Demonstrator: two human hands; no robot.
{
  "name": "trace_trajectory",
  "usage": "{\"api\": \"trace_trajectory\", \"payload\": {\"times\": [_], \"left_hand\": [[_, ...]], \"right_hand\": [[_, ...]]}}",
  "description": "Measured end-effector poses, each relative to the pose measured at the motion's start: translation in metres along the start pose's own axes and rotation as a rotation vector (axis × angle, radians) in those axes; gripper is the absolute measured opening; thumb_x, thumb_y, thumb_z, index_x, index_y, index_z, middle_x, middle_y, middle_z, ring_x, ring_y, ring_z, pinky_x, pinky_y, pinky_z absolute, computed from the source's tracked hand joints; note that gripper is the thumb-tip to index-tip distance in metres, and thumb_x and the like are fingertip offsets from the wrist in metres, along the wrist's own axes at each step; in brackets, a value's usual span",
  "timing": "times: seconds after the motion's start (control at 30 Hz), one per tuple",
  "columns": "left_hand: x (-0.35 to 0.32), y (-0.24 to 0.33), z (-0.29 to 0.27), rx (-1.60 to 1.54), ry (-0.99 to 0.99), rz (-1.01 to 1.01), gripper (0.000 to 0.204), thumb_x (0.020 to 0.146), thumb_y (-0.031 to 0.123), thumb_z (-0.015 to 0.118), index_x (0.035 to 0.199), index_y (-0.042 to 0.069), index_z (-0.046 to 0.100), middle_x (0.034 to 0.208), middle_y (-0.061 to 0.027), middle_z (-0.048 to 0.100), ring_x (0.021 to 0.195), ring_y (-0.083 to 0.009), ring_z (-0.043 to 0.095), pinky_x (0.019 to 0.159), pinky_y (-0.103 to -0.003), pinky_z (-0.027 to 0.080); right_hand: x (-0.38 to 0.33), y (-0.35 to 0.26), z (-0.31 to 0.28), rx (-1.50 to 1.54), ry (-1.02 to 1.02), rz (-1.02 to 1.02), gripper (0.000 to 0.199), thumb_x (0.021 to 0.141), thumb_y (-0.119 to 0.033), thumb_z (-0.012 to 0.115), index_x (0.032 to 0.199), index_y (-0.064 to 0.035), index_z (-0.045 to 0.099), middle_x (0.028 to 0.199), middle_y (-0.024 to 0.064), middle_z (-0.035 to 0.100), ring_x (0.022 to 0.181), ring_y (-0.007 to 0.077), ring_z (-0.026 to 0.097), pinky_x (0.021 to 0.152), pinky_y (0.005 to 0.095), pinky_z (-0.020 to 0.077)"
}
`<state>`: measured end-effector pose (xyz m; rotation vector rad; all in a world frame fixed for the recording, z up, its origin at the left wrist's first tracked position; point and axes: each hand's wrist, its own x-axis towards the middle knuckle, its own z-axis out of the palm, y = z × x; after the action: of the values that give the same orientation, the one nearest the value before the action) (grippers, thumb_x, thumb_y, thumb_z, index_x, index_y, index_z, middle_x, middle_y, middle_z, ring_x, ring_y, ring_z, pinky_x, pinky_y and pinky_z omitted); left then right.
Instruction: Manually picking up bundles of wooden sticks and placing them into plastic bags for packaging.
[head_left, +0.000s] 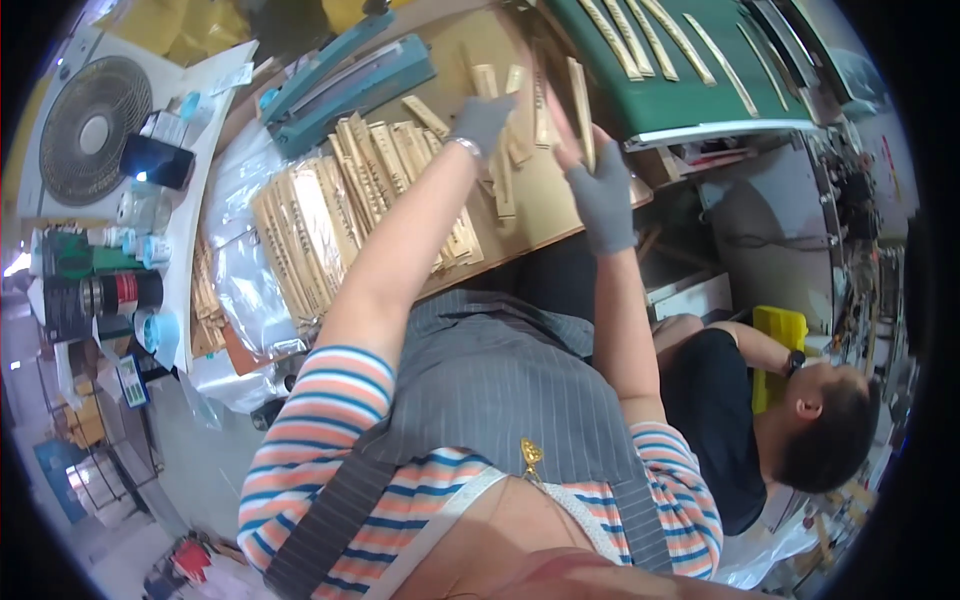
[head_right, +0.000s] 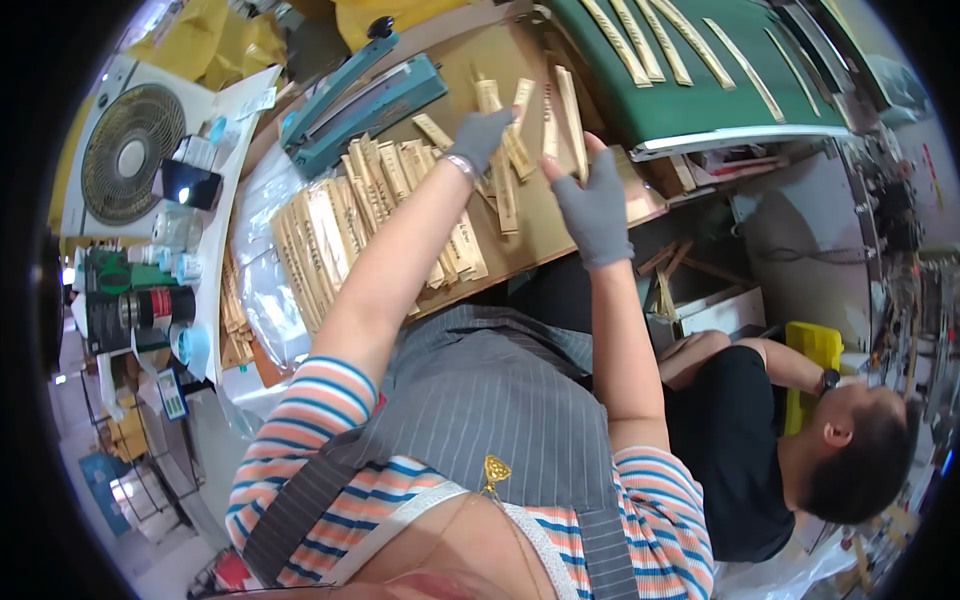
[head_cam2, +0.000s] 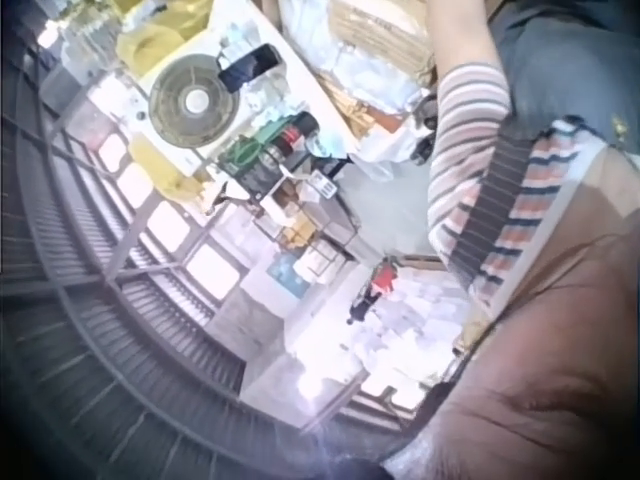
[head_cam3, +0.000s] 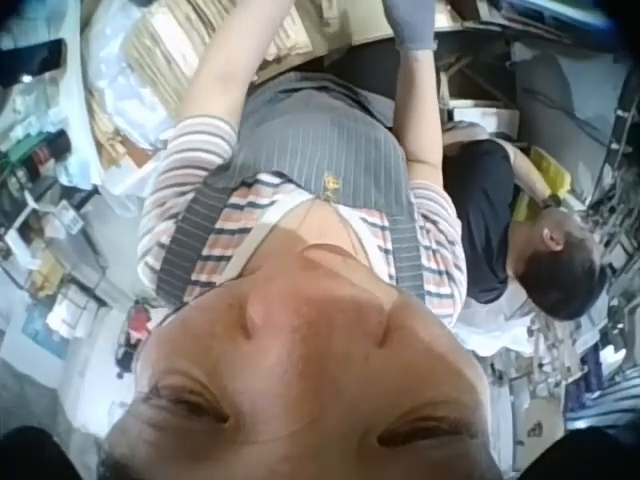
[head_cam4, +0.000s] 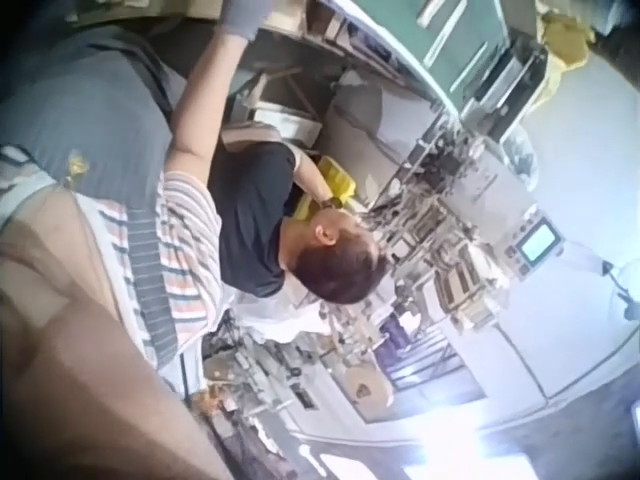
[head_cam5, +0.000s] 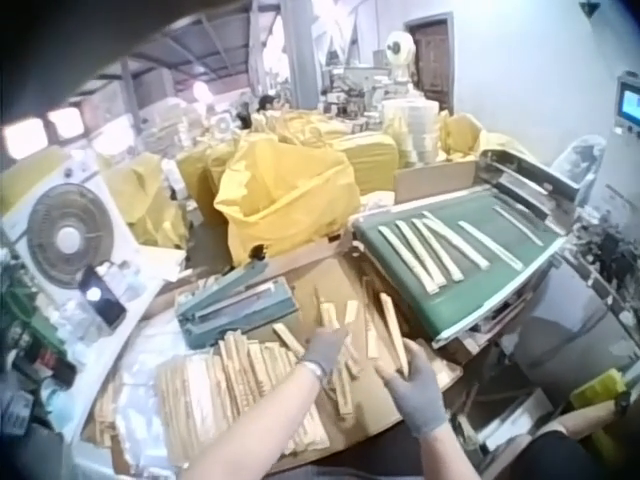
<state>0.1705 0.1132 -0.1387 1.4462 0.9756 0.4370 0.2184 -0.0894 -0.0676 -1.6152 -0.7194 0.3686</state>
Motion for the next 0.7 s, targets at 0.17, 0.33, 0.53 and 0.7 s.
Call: {"api": "trace_trajectory", "payload": {"times": [0.17,0.33,0.53,0.7], "left_hand": [[-0.006,0.01,0.017,0.191,0.092,0.142,0.068,0.073,0.05,0.068,0.109,-0.007,0.055,0.094,-0.0204,0.062,0.09,-0.0315,0.059,0.08,-0.037,0.045],[-0.062,-0.001,-0.014,0.9,0.367,0.481,0.056,0.079,0.038,0.062,0.115,-0.004,0.051,0.101,-0.0243,0.061,0.094,-0.0331,0.061,0.082,-0.039,0.048],[-0.068,-0.01,-0.031,1.237,0.124,0.081,0.062,0.081,0.021,0.054,0.128,-0.014,0.034,0.088,-0.0212,0.066,0.078,-0.0347,0.067,0.068,-0.042,0.053],[-0.06,-0.013,-0.018,1.165,0.208,0.127,0.061,0.08,0.014,0.054,0.132,-0.01,0.033,0.091,-0.0212,0.065,0.077,-0.0342,0.066,0.068,-0.039,0.053]], "right_hand": [[-0.01,-0.012,-0.019,0.208,-0.032,0.238,0.03,0.095,-0.025,0.049,0.112,0.0,0.053,0.069,-0.0003,0.052,0.058,0.0038,0.044,0.053,0.0186,0.0362],[-0.011,-0.017,-0.024,0.182,-0.097,0.103,0.023,0.097,-0.023,0.045,0.1,-0.0029,0.055,0.064,-0.0021,0.047,0.054,0.0026,0.04,0.048,0.0175,0.0318],[-0.015,-0.024,0.006,0.247,-0.239,0.086,0.017,0.096,-0.02,0.046,0.093,-0.0042,0.053,0.063,-0.0027,0.045,0.052,0.0036,0.039,0.047,0.018,0.0301],[-0.024,-0.026,0.001,0.273,-0.235,0.096,0.017,0.096,-0.019,0.047,0.092,-0.0043,0.053,0.063,-0.0025,0.046,0.052,0.0037,0.04,0.047,0.018,0.0304]]}}
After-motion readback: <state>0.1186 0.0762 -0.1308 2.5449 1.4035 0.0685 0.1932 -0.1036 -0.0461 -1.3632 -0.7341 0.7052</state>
